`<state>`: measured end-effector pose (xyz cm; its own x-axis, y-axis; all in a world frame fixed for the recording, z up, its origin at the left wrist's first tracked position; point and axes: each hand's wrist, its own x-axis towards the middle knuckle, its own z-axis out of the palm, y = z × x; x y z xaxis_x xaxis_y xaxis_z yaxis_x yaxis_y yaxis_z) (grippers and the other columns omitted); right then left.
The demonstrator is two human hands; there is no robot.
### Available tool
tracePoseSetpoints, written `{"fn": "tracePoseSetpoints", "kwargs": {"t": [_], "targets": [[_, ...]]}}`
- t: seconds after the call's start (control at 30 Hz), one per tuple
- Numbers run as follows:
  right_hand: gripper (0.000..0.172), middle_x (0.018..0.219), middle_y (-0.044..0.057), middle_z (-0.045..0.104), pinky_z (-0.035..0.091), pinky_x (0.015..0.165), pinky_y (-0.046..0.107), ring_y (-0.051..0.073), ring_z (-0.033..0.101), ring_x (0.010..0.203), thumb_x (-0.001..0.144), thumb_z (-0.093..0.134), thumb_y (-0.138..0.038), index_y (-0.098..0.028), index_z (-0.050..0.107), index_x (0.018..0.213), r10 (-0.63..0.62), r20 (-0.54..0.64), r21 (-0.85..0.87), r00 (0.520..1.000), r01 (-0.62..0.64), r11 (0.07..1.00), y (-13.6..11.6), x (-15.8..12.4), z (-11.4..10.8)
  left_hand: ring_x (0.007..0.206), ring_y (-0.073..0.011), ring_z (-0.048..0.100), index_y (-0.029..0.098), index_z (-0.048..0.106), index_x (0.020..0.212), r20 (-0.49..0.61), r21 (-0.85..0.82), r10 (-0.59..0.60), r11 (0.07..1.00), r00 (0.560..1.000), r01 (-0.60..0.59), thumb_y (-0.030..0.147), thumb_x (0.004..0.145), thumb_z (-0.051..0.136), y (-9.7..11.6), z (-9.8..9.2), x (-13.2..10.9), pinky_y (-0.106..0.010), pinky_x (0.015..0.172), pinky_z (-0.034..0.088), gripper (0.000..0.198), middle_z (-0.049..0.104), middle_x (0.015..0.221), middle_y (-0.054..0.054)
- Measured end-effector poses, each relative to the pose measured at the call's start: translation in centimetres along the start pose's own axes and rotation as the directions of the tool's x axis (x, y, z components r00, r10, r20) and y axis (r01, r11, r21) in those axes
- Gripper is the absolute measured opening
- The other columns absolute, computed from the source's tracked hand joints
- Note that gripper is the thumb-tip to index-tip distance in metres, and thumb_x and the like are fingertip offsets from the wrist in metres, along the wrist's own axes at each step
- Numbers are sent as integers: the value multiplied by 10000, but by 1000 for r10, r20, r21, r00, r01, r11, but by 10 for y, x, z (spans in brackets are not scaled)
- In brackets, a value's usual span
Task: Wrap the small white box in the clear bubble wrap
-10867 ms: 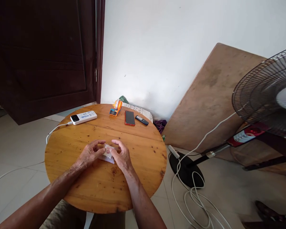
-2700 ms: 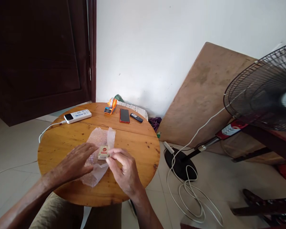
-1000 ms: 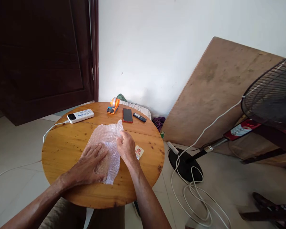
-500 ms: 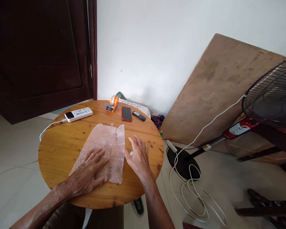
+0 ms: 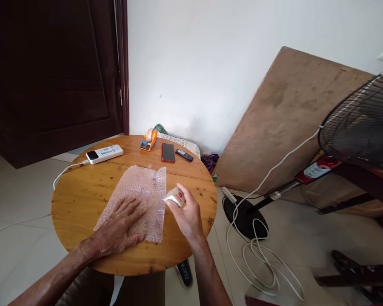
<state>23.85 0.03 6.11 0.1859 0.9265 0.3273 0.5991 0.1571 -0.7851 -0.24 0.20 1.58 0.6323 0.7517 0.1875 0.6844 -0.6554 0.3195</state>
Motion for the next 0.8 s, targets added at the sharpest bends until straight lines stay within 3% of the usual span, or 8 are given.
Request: {"fn": "tracePoseSetpoints", "kwargs": {"t": [0.1,0.17,0.3,0.43,0.6,0.8], "targets": [[527,1174,72,684,516,900,333,209,657,1011,787,698,-320,-210,574,1287,-114,126,69,985,106,992,-30,1,13,1417,-369,325,223,570,1328,-76,-9,8,1000,997,-8,551,814,615,-2,2,-2,-577,1180,183,611,445,1495,-146],[523,1199,65,672,502,927,325,199,646,1035,792,692,-264,-217,561,1296,-190,191,83,963,177,981,-42,5,27,1370,-342,397,220,612,1260,-181,-24,-27,999,983,23,482,837,605,-4,3,-6,-555,1171,226,498,516,1437,-126],[548,1256,73,636,463,995,340,203,606,1121,768,674,-147,-209,547,1297,-260,284,43,923,259,965,-40,12,57,1129,-279,580,211,666,1091,-378,-76,-261,965,888,251,252,868,519,-10,2,-11,-478,1023,415,270,680,1183,-94],[618,1298,87,609,432,1040,388,228,567,1193,743,661,-84,-210,514,1331,-274,431,6,860,301,954,-22,10,75,1072,-293,587,213,677,1005,-372,-47,-332,939,867,340,160,794,534,-11,2,-9,-463,939,449,261,691,1127,-89],[746,1371,85,563,412,1078,422,240,535,1257,731,680,-88,-258,426,1411,-217,381,19,899,227,974,-6,4,73,1041,-290,587,203,679,965,-406,-52,-339,936,849,348,109,751,529,-9,3,-5,-451,904,448,278,691,1100,-81],[674,1325,71,605,412,1076,448,249,561,1223,729,668,-72,-270,500,1350,-252,354,-1,901,269,963,1,5,74,1030,-293,579,191,658,1051,-388,-35,-345,932,855,360,100,740,534,-8,3,-4,-457,903,443,347,684,1092,-84]]}}
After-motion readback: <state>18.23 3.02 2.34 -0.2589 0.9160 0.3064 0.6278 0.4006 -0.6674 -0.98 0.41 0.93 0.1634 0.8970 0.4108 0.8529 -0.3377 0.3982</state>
